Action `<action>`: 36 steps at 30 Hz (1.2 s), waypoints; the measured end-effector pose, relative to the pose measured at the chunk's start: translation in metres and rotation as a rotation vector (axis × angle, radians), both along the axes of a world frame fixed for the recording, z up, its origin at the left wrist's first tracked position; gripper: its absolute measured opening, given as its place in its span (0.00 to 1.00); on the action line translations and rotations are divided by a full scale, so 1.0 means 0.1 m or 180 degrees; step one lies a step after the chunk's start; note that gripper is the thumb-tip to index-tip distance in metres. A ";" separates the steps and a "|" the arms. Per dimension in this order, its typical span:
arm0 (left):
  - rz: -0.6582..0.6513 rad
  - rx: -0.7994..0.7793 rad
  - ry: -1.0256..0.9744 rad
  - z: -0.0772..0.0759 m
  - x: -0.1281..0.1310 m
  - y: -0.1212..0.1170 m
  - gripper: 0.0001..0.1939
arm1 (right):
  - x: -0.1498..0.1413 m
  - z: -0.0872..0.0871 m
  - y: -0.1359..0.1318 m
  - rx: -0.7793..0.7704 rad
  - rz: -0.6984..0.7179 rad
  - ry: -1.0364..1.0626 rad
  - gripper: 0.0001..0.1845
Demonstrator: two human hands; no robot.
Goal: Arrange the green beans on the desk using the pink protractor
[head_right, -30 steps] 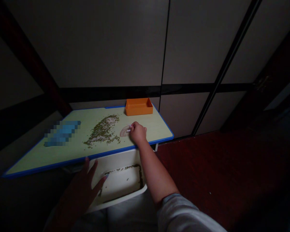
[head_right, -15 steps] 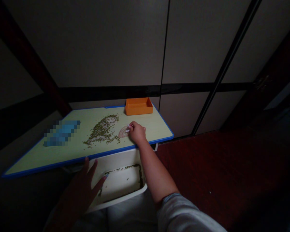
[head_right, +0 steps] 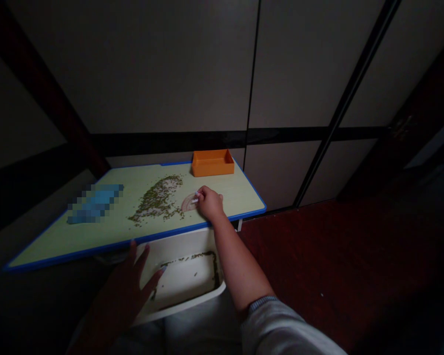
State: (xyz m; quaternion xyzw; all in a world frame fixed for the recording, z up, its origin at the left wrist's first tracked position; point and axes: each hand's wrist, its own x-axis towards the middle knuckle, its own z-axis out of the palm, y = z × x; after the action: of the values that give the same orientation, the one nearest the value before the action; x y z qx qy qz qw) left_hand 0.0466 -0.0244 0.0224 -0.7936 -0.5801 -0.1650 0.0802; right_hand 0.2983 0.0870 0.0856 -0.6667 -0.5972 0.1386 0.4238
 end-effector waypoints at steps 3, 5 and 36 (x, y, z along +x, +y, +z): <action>-0.0017 0.0056 0.0006 -0.01 0.00 0.01 0.35 | 0.00 0.00 0.00 0.0035 0.0076 0.0059 0.06; -0.0019 0.0106 0.0019 -0.02 -0.01 0.01 0.35 | 0.00 0.00 0.00 0.0062 0.0058 0.0074 0.06; -0.0071 0.0141 -0.0003 -0.02 -0.02 0.00 0.36 | -0.01 0.04 -0.03 -0.0123 -0.0153 -0.0122 0.07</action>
State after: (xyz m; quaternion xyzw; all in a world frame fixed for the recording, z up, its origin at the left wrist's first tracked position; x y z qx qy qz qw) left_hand 0.0442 -0.0239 0.0199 -0.7980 -0.5675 -0.1791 0.0957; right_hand 0.2974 0.0843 0.0895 -0.6914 -0.5863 0.1271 0.4025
